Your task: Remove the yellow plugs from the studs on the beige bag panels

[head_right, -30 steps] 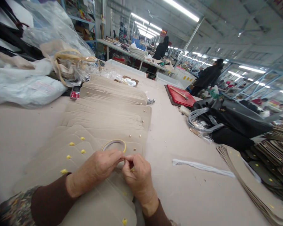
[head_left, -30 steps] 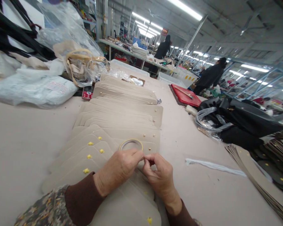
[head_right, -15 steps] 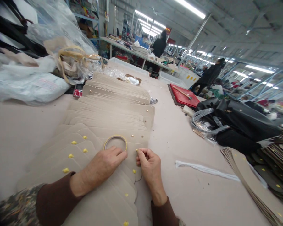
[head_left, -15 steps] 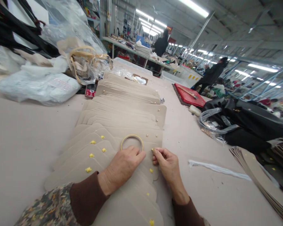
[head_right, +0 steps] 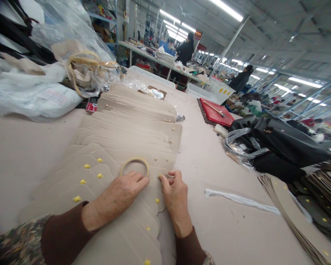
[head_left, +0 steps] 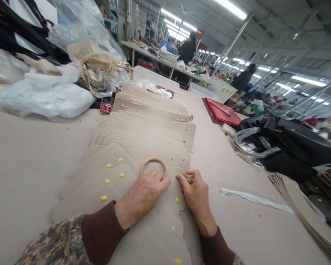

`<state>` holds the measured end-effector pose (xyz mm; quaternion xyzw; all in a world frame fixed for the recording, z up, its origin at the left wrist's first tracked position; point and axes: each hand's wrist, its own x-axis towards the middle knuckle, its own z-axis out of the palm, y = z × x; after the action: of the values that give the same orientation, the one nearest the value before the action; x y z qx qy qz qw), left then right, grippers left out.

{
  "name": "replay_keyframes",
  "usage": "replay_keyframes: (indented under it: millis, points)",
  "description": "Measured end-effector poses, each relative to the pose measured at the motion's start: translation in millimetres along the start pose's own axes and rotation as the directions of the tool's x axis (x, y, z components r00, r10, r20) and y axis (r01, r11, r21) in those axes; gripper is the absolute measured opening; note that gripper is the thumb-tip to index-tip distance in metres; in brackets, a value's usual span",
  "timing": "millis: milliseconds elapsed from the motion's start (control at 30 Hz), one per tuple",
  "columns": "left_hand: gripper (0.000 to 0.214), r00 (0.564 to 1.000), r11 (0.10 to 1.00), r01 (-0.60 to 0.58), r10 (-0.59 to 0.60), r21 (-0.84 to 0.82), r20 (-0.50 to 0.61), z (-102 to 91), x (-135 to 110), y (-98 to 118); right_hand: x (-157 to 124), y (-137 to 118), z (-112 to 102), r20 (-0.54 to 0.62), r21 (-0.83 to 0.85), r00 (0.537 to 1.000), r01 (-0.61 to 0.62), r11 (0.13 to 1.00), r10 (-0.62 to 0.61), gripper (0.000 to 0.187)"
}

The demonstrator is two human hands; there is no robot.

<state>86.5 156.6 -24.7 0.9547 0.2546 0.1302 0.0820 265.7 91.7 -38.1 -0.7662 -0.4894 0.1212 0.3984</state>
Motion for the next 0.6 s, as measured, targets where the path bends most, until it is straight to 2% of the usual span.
replay_keyframes:
  millis: [200, 367, 500, 600]
  points:
    - [0.011, 1.000, 1.000, -0.020, 0.020, -0.006, -0.013, 0.1, -1, -1, -10, 5, 2, -0.014, -0.050, 0.981, 0.190, 0.980, -0.191, 0.018]
    - [0.013, 0.998, 0.999, -0.039, 0.039, 0.008, -0.049, 2.4, -2, -1, -2, -5, 9, -0.022, -0.107, 0.978, 0.203, 0.973, -0.206, 0.022]
    - [0.013, 0.994, 0.998, -0.062, 0.061, -0.007, -0.090, -3.5, -4, -1, 4, -10, 5, 0.045, -0.128, 0.976, 0.217, 0.968, -0.213, 0.019]
    - [0.015, 0.980, 0.992, -0.093, 0.077, -0.080, -0.185, -7.6, -6, -4, 0, -7, -5, 0.135, -0.120, 0.974, 0.198, 0.973, -0.181, 0.016]
